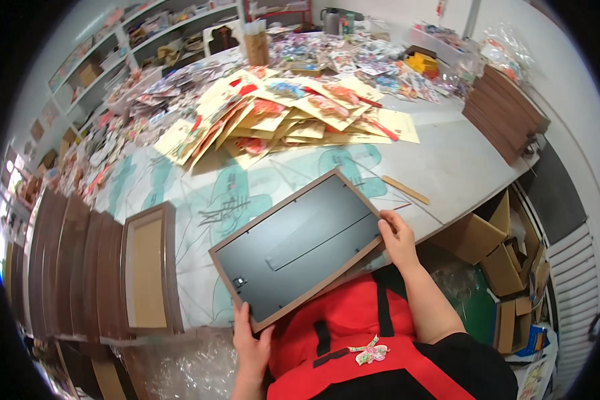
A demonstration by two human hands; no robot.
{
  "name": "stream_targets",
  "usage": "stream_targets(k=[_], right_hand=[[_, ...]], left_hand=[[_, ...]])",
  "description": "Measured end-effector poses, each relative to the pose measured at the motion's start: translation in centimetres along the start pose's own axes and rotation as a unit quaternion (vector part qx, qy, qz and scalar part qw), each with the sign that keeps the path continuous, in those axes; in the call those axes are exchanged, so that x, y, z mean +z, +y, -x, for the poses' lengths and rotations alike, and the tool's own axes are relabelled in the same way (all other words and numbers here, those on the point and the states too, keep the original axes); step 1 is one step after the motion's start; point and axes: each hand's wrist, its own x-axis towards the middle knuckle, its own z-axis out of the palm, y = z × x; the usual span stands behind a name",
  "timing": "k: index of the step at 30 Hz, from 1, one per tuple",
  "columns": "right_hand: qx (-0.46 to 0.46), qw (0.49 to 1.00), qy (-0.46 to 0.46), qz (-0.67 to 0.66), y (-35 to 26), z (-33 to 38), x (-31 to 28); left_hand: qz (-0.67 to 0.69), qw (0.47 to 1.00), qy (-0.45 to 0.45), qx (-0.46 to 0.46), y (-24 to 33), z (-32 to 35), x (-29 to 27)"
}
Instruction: The person assembles wooden picture frames in a workshop. They pick up a frame, insert a decorative paper cutout, place a backing board, and secure the back with a wooden stand using a small stick. The process is repeated for multiple frames.
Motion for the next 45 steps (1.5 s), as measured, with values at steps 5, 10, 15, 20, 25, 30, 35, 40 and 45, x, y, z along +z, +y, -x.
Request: stream_targets(k=[5,10,15,20,25,30,35,40,45], right_hand=[[0.016,0.99,-0.026,0.136,0.3,-3.2,-4.0],[-0.117,0.895,0.08,0.424,5.7,-9.3,-7.1],[-0.026,0.903,-0.053,0.425,8.0,-11.9,-8.1],[-0.09,0.954,0.007,0.287,4.9,-11.8,-6.6],[-0.171,0.956,-0.198,0.132,-7.4,-4.5,1.8],[-0.276,0.849,-0.386,0.233,-9.4,0.1,7.3],[-0.28,0.818,-0.403,0.3,-10.0,0.8,9.1],[-0.269,0.815,-0.427,0.286,-10.2,0.6,9.7],[-0.235,0.787,-0.497,0.281,-10.4,-0.7,10.6]], left_hand=[[0.006,1.0,-0.005,-0.009,-0.1,-3.4,-0.3],[-0.028,1.0,-0.01,0.001,0.6,-4.6,0.3],[-0.08,0.995,0.053,0.042,0.6,-3.4,0.2],[-0.07,0.987,0.12,0.083,0.6,-3.1,-0.8],[-0.017,0.994,0.064,0.087,1.5,-4.3,-1.0],[-0.079,0.991,-0.003,0.106,2.0,-5.4,-0.9],[-0.102,0.99,-0.009,0.099,2.4,-5.8,-0.1],[-0.105,0.989,-0.009,0.099,2.8,-6.0,0.5],[-0.121,0.989,-0.006,0.084,2.9,-6.2,1.0]])
